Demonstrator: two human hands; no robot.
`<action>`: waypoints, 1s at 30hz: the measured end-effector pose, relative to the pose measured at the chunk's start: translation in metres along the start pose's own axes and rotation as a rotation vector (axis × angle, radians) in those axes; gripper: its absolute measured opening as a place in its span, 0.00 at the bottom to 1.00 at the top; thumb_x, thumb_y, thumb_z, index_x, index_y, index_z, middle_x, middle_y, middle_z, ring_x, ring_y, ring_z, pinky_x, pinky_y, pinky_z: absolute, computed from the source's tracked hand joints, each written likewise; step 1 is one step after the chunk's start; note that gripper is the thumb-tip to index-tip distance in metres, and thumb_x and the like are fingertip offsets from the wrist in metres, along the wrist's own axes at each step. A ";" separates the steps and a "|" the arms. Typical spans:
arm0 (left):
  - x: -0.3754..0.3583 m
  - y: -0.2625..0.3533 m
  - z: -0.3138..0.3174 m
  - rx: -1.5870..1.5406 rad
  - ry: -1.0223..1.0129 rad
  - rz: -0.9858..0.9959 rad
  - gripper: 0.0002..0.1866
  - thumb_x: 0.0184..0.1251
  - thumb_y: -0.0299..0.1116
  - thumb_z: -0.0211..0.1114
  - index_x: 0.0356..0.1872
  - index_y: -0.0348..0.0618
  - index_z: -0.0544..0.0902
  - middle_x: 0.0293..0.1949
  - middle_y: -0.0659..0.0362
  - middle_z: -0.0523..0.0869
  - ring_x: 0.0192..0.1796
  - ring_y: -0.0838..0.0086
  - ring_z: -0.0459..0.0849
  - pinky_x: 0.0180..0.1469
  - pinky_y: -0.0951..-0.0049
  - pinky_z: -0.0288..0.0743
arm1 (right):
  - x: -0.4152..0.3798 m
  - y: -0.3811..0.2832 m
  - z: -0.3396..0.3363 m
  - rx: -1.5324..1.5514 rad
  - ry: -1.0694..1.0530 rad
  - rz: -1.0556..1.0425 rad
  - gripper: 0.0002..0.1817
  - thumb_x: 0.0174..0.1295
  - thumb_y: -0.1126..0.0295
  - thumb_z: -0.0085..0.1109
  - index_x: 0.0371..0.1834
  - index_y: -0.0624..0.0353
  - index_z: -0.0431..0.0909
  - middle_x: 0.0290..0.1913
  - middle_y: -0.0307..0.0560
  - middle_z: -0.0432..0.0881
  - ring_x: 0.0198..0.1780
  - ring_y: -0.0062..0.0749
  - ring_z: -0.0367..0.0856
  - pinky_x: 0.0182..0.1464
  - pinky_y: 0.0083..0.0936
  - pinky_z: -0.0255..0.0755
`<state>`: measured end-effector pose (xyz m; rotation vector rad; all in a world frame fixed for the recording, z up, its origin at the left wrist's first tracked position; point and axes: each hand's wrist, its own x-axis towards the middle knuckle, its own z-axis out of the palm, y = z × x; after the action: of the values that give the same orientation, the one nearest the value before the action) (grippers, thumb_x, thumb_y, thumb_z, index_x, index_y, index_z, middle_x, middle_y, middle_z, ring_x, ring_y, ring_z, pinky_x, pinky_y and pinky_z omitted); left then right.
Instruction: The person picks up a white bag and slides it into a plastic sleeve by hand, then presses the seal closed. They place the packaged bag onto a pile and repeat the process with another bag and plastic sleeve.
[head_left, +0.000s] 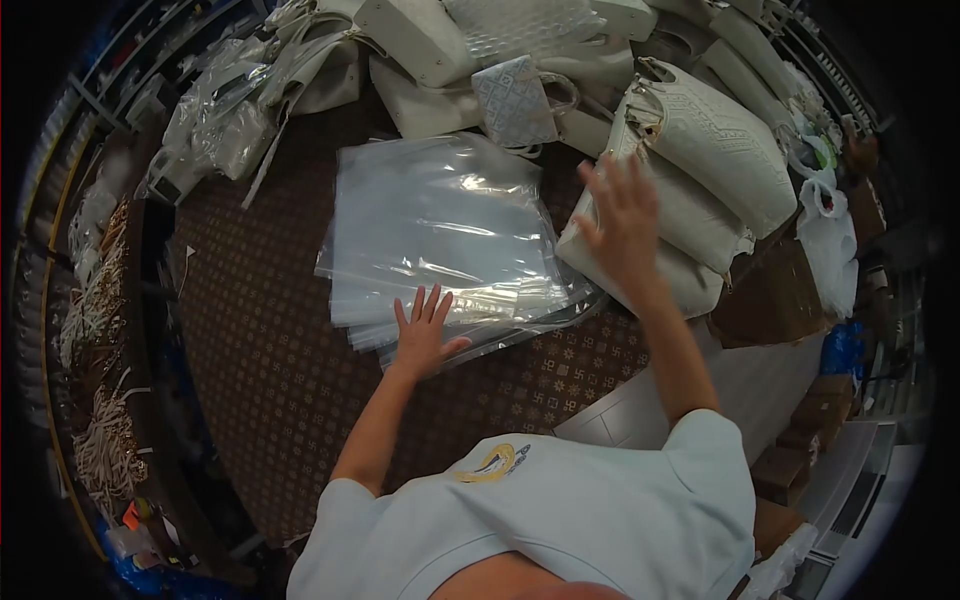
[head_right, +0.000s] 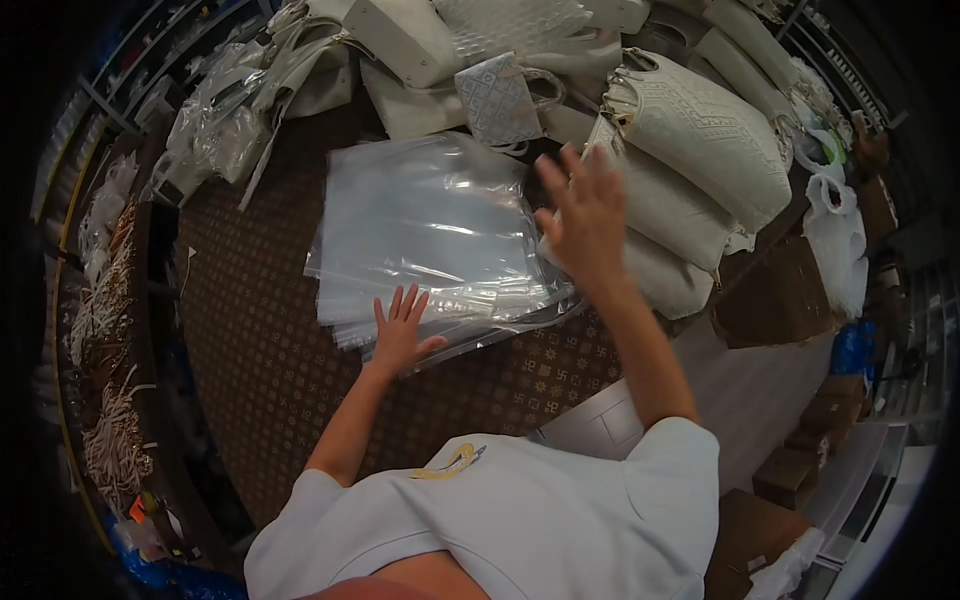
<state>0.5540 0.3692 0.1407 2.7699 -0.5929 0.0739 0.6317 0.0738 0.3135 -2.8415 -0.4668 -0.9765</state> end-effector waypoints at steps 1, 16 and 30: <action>-0.012 0.004 -0.010 0.002 -0.004 -0.009 0.37 0.58 0.54 0.59 0.65 0.46 0.61 0.69 0.54 0.55 0.71 0.54 0.50 0.63 0.33 0.38 | 0.019 0.022 -0.020 -0.139 0.049 0.033 0.40 0.40 0.64 0.71 0.62 0.42 0.64 0.66 0.45 0.59 0.71 0.48 0.48 0.64 0.50 0.51; -0.229 -0.008 -0.050 -0.546 0.588 -1.049 0.24 0.65 0.31 0.56 0.62 0.38 0.66 0.65 0.50 0.63 0.66 0.60 0.62 0.66 0.65 0.56 | 0.104 0.091 -0.125 -0.556 -0.199 0.382 0.19 0.58 0.61 0.57 0.54 0.45 0.71 0.45 0.47 0.81 0.41 0.40 0.82 0.38 0.34 0.75; -0.222 -0.091 -0.193 -1.322 0.801 -0.746 0.40 0.65 0.66 0.36 0.68 0.45 0.57 0.68 0.54 0.58 0.70 0.61 0.55 0.63 0.56 0.59 | -0.009 -0.208 -0.103 1.409 0.047 0.228 0.22 0.50 0.80 0.61 0.51 0.66 0.72 0.42 0.43 0.77 0.41 0.24 0.76 0.43 0.23 0.76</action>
<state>0.3909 0.5942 0.2737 1.3163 0.4851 0.4098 0.4990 0.2491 0.3881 -1.5323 -0.5040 -0.3550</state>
